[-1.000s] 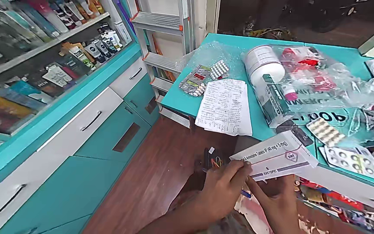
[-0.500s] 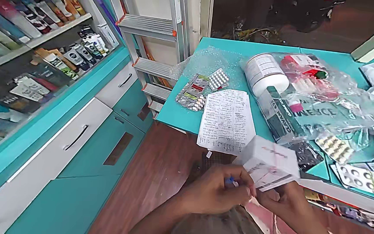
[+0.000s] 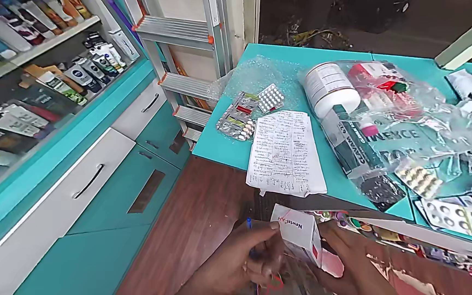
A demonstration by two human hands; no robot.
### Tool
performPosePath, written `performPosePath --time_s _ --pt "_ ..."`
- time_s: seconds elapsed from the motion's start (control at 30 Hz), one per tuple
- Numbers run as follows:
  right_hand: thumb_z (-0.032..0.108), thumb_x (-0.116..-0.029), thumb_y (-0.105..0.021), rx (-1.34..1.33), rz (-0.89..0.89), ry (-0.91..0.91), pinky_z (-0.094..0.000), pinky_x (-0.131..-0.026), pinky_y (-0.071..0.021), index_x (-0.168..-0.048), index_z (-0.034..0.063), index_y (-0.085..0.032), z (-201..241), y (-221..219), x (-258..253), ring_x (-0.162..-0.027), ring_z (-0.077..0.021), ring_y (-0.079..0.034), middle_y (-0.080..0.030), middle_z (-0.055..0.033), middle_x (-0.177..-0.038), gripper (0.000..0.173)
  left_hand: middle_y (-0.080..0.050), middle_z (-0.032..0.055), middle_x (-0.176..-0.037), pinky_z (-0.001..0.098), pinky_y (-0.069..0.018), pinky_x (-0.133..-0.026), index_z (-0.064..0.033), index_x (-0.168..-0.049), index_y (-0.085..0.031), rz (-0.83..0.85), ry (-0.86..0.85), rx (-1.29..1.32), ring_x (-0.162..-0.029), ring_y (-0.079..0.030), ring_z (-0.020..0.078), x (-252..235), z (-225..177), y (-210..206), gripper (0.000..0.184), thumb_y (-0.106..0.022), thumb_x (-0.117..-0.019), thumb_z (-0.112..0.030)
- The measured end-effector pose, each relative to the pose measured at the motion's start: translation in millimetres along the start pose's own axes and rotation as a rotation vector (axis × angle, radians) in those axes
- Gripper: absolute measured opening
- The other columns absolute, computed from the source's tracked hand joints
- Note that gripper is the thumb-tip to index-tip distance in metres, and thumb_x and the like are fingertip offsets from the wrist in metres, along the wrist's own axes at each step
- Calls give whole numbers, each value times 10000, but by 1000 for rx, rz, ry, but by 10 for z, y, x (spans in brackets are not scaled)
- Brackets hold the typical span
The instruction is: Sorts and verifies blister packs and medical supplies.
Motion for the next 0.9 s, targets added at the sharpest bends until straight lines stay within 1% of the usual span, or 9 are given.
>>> performPosePath --time_s 0.2,0.33,0.47,0.57,0.63,0.73,0.8,0.83,0.9 --pt "233 -799 -857 -305 79 -44 -231 -841 -616 -1323 41 -617 -122 -48 113 -1097 -78 -663 -615 -138 -1231 608 -605 -105 -702 88 -366 -415 -182 -807 -686 155 93 28 -482 -474 -69 -28 21 113 385 -468 -1065 -366" --pt "346 -823 -823 -275 38 -1 -201 -859 -584 -1329 141 -605 -285 -45 111 -1098 -29 -629 -627 -44 -1210 588 -618 -112 -690 86 -380 -423 -212 -752 -652 229 196 -123 -492 -495 -75 -162 -116 197 408 -434 -1073 -336" --pt "305 -840 -809 -311 26 13 -223 -841 -620 -1378 231 -600 -319 29 88 -1122 -23 -644 -620 7 -1233 583 -581 -118 -617 92 -361 -376 -224 -678 -604 282 276 -209 -441 -481 -73 -285 -240 233 426 -431 -1059 -303" --pt "284 -826 -848 -450 -55 -65 -206 -933 -582 -1242 290 -704 -288 134 236 -1076 36 -675 -727 172 -1182 440 -479 -126 -550 99 -311 -359 -225 -641 -539 247 260 -157 -403 -405 -61 -299 -259 304 442 -407 -1059 -278" --pt "271 -817 -850 -426 -129 -101 -204 -970 -562 -1216 256 -711 -304 234 268 -1070 47 -674 -739 188 -1141 423 -447 -138 -513 94 -300 -355 -234 -606 -534 156 190 -77 -383 -383 -69 -253 -277 376 467 -414 -1054 -289" --pt "350 -818 -837 -194 -258 -9 -198 -1002 -534 -1296 126 -618 -351 190 176 -1155 41 -617 -686 82 -1229 571 -466 -131 -529 83 -290 -368 -186 -793 -642 -184 0 -99 -383 -350 -79 -171 -285 339 425 -380 -1098 -325" --pt "357 -798 -836 -82 -337 23 -173 -931 -534 -1228 58 -635 -241 110 50 -1092 10 -625 -679 -40 -1156 561 -617 -121 -663 80 -313 -407 -120 -1117 -700 -304 -242 -301 -433 -381 -93 -156 -230 283 335 -400 -1100 -268" --pt "354 -798 -831 -35 -364 34 -168 -903 -542 -1210 41 -631 -187 58 -12 -1060 -12 -629 -660 -81 -1123 555 -711 -102 -794 83 -351 -451 -81 -1222 -686 -334 -386 -426 -497 -443 -102 -149 -186 256 303 -478 -1079 -249" --pt "373 -780 -821 69 -447 34 -203 -841 -573 -1167 21 -661 -98 -52 -119 -979 -84 -663 -664 -136 -1054 547 -770 -56 -996 118 -498 -574 8 -1294 -637 -384 -661 -698 -685 -628 -69 -153 -97 186 406 -678 -976 -241"
Point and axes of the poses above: each hand's wrist, its own x-axis away from the middle knuckle, its own y-axis out of the back of the hand, z = x × y, the point moved 3 cm from there along -x, towards the middle knuckle
